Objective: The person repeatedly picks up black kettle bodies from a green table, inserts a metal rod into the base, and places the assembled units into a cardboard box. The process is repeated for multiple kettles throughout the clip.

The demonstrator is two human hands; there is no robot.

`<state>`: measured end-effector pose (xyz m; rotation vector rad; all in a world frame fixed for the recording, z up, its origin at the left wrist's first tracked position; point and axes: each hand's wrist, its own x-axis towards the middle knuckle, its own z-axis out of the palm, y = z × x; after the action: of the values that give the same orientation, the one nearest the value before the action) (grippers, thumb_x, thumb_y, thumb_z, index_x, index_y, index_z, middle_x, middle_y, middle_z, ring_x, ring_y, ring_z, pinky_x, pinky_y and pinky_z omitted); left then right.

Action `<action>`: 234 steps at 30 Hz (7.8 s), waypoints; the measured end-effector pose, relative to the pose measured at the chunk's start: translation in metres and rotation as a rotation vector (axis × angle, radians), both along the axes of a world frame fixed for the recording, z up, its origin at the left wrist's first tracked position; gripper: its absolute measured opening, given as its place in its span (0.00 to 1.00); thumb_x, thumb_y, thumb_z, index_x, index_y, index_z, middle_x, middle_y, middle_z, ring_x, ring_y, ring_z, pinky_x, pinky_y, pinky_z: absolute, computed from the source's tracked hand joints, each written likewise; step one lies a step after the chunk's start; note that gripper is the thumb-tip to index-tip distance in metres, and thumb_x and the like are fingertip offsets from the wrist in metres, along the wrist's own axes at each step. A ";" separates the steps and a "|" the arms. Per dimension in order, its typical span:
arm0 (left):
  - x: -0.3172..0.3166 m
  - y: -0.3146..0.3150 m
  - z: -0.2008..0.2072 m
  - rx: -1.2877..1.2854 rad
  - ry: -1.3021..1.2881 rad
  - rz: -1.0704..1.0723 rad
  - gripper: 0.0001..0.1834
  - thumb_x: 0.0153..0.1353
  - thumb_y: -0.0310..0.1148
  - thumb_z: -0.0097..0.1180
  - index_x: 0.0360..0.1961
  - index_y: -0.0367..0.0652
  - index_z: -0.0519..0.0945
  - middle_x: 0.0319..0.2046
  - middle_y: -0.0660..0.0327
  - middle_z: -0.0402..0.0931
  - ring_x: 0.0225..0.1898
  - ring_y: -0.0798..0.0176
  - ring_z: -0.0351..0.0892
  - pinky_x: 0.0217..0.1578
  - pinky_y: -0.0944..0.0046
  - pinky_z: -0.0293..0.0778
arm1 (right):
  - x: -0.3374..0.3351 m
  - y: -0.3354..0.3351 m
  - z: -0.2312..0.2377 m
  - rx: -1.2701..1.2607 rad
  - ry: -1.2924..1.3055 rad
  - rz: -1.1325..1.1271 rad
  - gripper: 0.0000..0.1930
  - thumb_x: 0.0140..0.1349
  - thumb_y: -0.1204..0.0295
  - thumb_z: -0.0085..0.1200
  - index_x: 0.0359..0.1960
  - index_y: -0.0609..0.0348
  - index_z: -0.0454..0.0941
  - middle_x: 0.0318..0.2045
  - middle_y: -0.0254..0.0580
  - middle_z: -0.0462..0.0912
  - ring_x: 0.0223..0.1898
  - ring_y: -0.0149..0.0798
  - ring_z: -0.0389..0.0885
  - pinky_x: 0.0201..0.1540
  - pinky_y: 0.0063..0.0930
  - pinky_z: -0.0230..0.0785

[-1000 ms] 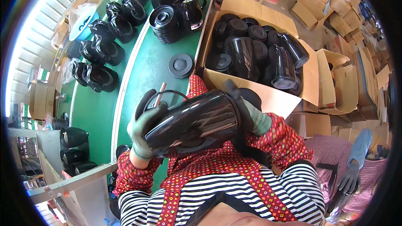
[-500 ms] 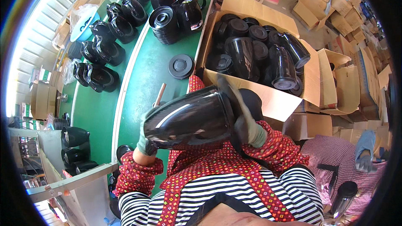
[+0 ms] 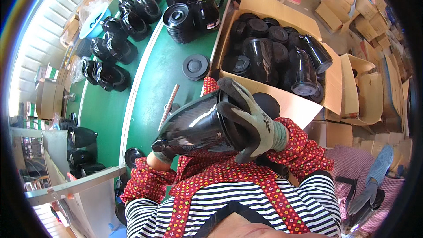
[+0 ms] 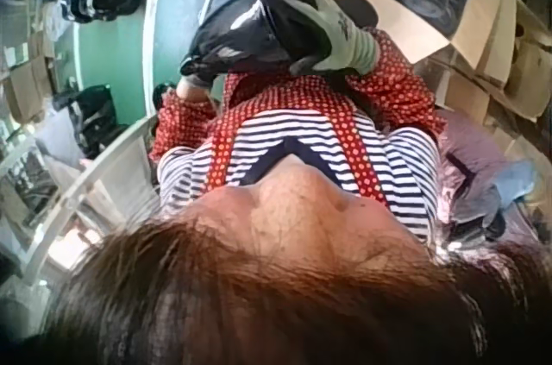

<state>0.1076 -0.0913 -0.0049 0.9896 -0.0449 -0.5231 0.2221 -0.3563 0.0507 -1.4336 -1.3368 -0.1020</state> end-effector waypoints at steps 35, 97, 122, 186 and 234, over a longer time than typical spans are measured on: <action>-0.013 -0.060 0.074 1.132 -1.001 0.514 0.35 0.37 0.44 0.86 0.50 0.47 0.88 0.71 0.31 0.61 0.72 0.27 0.62 0.71 0.36 0.62 | 0.019 -0.051 -0.053 0.231 1.627 0.066 0.43 0.76 0.35 0.34 0.72 0.65 0.70 0.66 0.57 0.78 0.66 0.52 0.78 0.71 0.50 0.70; 0.099 -0.017 0.033 -0.164 -0.634 0.011 0.27 0.72 0.51 0.55 0.25 0.37 0.83 0.27 0.53 0.79 0.38 0.44 0.84 0.55 0.37 0.75 | 0.081 -0.005 -0.037 -0.637 0.096 -0.070 0.26 0.53 0.49 0.68 0.47 0.53 0.80 0.39 0.43 0.81 0.44 0.50 0.80 0.53 0.46 0.69; 0.165 -0.011 -0.006 0.873 -0.738 -0.288 0.25 0.54 0.35 0.65 0.55 0.39 0.82 0.42 0.45 0.86 0.44 0.38 0.86 0.46 0.50 0.82 | 0.038 -0.004 0.039 -1.085 -0.029 -0.452 0.33 0.60 0.61 0.65 0.69 0.55 0.77 0.34 0.41 0.76 0.34 0.45 0.78 0.38 0.43 0.70; -0.020 0.450 -0.042 0.847 0.232 1.740 0.24 0.64 0.48 0.72 0.53 0.41 0.85 0.37 0.60 0.84 0.31 0.59 0.85 0.28 0.57 0.89 | -0.024 0.157 -0.103 -0.501 0.045 -0.114 0.29 0.60 0.69 0.67 0.64 0.63 0.77 0.57 0.54 0.83 0.58 0.58 0.81 0.61 0.46 0.73; -0.036 0.071 0.005 0.292 -0.216 0.580 0.57 0.60 0.37 0.75 0.82 0.40 0.50 0.79 0.51 0.57 0.73 0.51 0.67 0.72 0.50 0.65 | 0.016 0.008 -0.068 0.010 1.718 0.336 0.37 0.69 0.57 0.64 0.73 0.64 0.66 0.63 0.51 0.79 0.60 0.47 0.83 0.61 0.40 0.80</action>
<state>0.0719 -0.0199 0.0003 1.2784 0.1274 0.1153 0.2381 -0.3482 -0.0176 -0.7227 -0.0715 1.0955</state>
